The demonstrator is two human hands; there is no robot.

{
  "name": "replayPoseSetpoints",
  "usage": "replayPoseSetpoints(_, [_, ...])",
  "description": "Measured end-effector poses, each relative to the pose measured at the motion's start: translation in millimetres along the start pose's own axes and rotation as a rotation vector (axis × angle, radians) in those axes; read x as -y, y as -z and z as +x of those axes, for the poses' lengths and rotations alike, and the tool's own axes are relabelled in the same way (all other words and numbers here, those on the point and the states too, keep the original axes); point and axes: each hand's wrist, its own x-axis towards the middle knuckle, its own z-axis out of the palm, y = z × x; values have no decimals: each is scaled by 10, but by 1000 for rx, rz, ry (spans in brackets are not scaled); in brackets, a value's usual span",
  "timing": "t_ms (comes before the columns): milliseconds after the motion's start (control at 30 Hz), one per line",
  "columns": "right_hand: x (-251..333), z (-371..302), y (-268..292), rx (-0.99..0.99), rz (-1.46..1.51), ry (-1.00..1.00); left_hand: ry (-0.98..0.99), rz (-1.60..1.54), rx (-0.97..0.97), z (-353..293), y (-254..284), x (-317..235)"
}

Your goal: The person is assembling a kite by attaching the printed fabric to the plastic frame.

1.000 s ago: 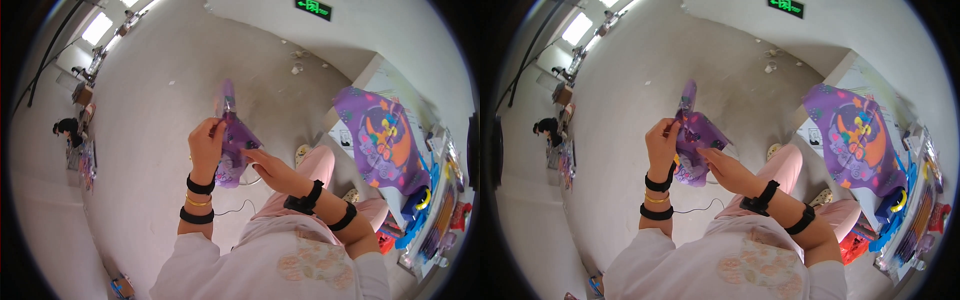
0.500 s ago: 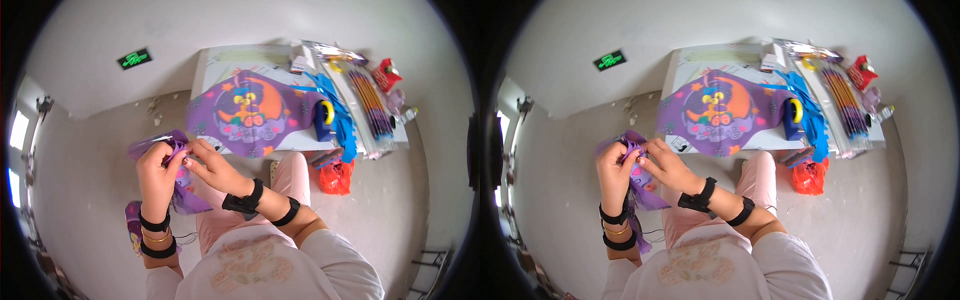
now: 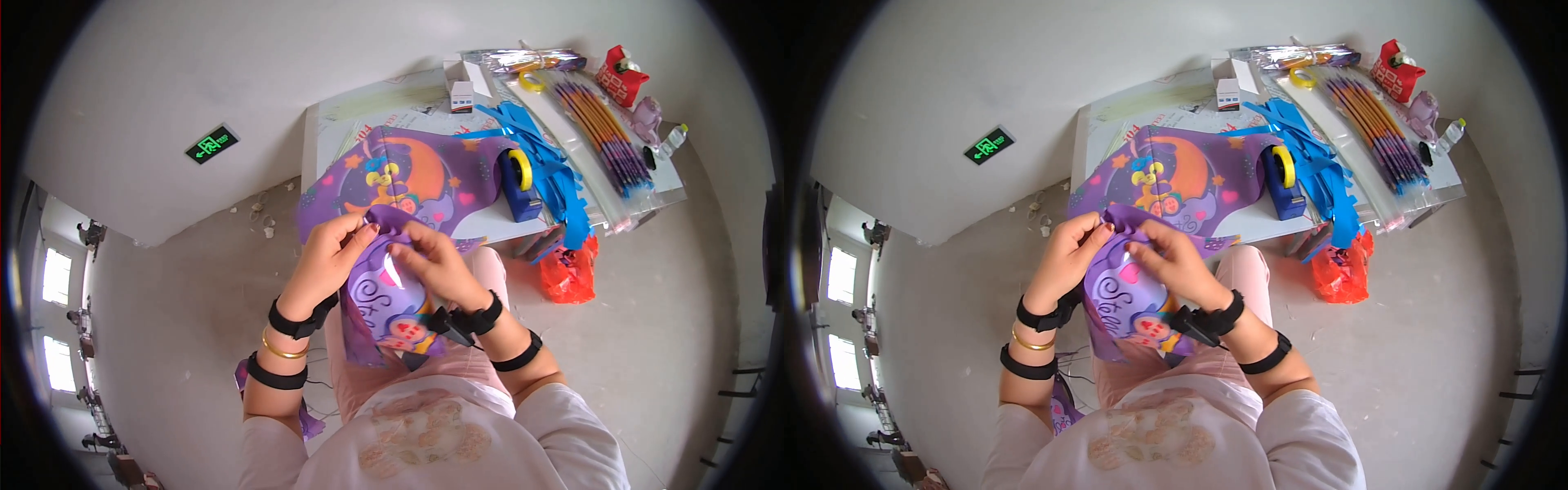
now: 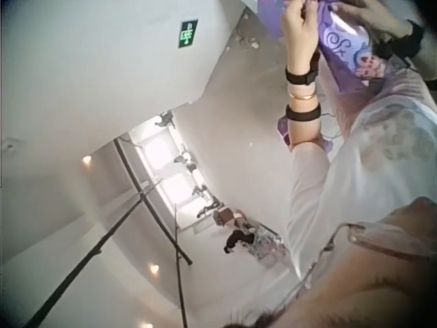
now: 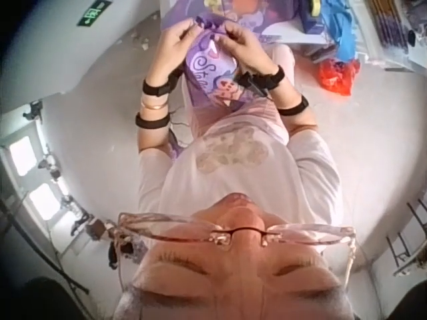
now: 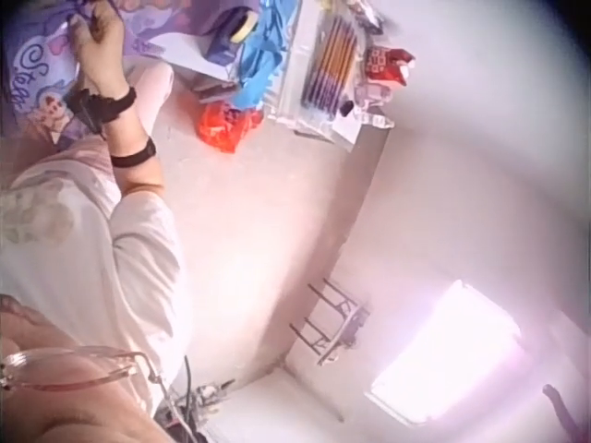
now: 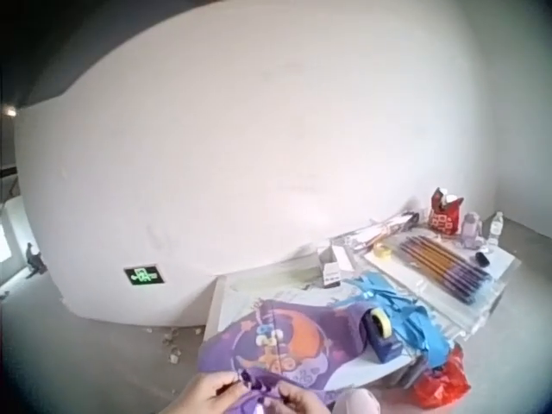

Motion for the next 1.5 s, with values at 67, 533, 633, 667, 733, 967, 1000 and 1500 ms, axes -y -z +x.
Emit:
replayPoseSetpoints(67, [29, 17, 92, -44, 101, -15, -18, -156, 2, 52, -12, 27])
replayPoseSetpoints(533, [140, 541, 1738, -641, -46, 163, 44, -230, -447, 108, 435, 497])
replayPoseSetpoints(633, [495, 658, 2598, -843, 17, 432, -10, -288, -585, 24, 612, 556])
replayPoseSetpoints(667, [563, 705, 2762, -882, 49, 509, -26, -294, -601, -64, 712, 612])
replayPoseSetpoints(733, [576, 753, 3031, -965, 163, 521, 13, -191, -639, -165, 804, 570])
replayPoseSetpoints(967, [-449, 769, 4356, -1105, 449, 414, 86, -139, -657, -351, 762, 633])
replayPoseSetpoints(1000, [-629, 788, 4398, -1124, 454, 372, 134, -87, -641, -396, 757, 650])
replayPoseSetpoints(1500, [40, 551, 1671, -391, -168, 124, 65, -55, -433, -264, 316, 584])
